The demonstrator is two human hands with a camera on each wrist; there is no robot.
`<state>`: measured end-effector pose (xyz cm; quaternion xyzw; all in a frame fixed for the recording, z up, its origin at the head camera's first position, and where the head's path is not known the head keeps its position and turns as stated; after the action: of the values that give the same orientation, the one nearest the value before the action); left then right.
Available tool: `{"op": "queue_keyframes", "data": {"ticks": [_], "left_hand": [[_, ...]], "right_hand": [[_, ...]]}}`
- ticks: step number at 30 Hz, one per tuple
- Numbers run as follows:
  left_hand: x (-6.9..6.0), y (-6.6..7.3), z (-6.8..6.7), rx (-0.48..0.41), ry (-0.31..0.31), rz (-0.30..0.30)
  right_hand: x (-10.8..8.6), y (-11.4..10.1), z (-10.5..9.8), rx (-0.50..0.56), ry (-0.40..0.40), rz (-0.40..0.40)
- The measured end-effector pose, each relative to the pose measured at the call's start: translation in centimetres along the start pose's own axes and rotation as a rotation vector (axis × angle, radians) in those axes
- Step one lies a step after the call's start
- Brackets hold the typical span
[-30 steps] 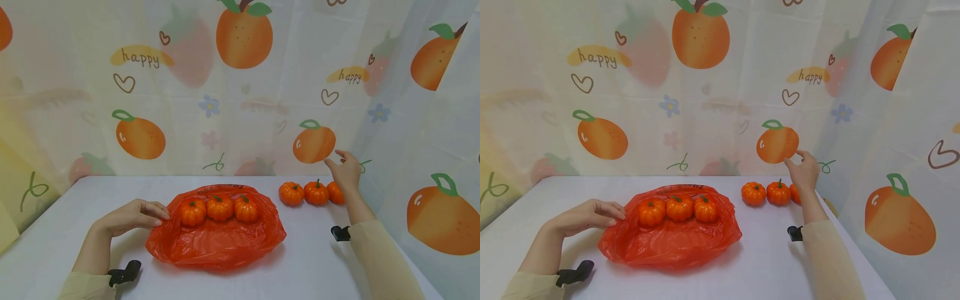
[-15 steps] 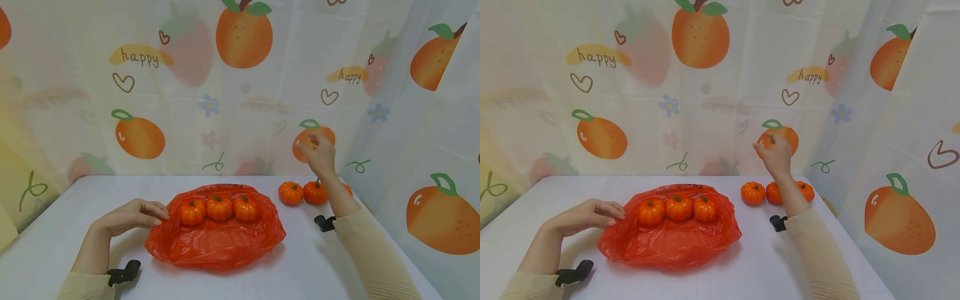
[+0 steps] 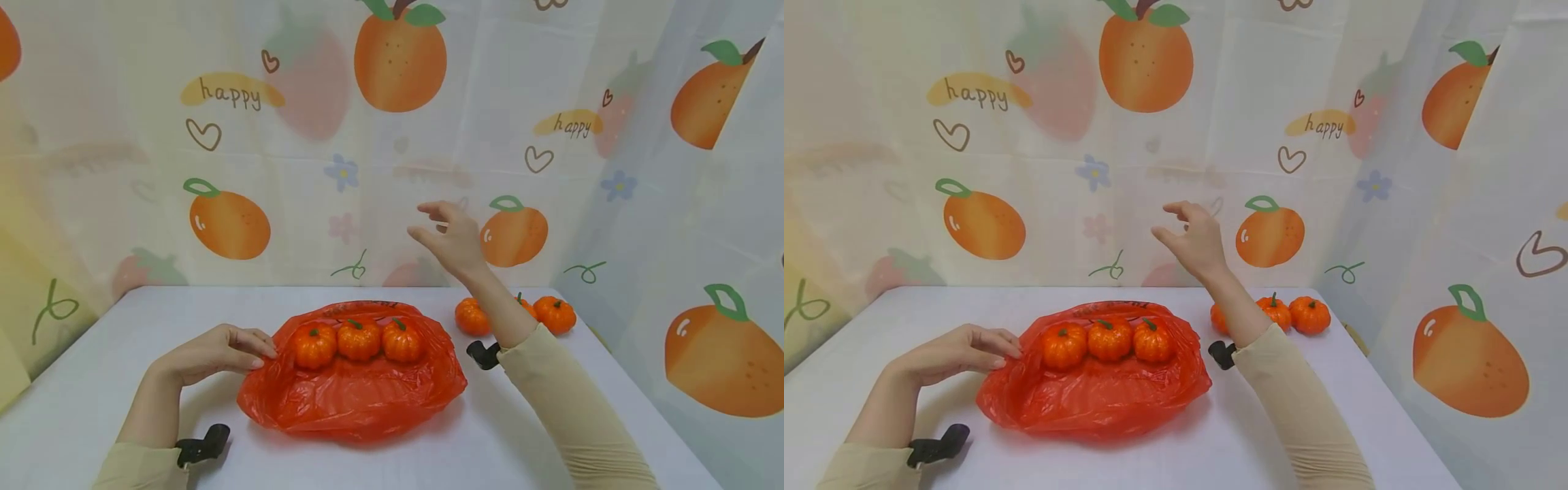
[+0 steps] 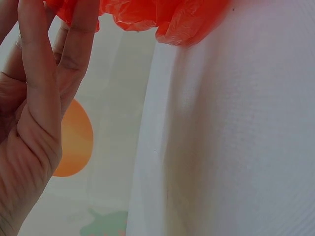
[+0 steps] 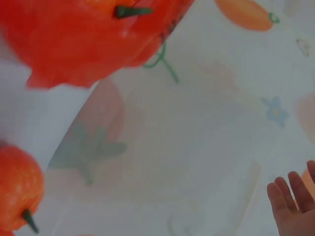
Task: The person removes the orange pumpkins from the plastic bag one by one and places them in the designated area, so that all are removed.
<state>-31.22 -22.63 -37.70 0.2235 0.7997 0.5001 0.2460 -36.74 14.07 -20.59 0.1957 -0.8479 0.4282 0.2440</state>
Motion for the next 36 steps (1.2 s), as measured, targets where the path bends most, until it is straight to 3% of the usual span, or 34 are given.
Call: {"op": "queue_keyframes", "data": {"ticks": [9, 15, 22, 29, 36], "left_hand": [[0.1, -0.2, -0.1, -0.005, 0.004, 0.003], [-0.1, 0.1, 0.0, -0.017, -0.001, 0.014], [-0.2, 0.1, -0.1, -0.025, -0.002, 0.021], [-0.1, 0.0, -0.1, -0.022, -0.003, 0.032], [0.0, 0.2, 0.0, -0.017, 0.003, 0.024]], "right_hand": [[0.2, -3.8, 5.3, 0.071, -0.163, -0.079], [-0.6, -5.0, 8.8, 0.129, -0.358, -0.095], [-2.0, -5.4, 12.1, 0.156, -0.541, -0.153], [-3.1, -5.2, 14.3, 0.137, -0.637, -0.215], [-4.0, -4.6, 16.3, 0.124, -0.743, -0.213]]}}
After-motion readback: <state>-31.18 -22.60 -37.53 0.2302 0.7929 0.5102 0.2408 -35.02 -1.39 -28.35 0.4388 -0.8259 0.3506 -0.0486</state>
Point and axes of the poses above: each hand's wrist, its own x-axis towards the middle knuckle, its own z-axis out of the palm, y = z × x, the point moved 6 cm from there along x, towards the middle knuckle, and after that the axes turned 1 degree about -z, right-handed, at the moved point
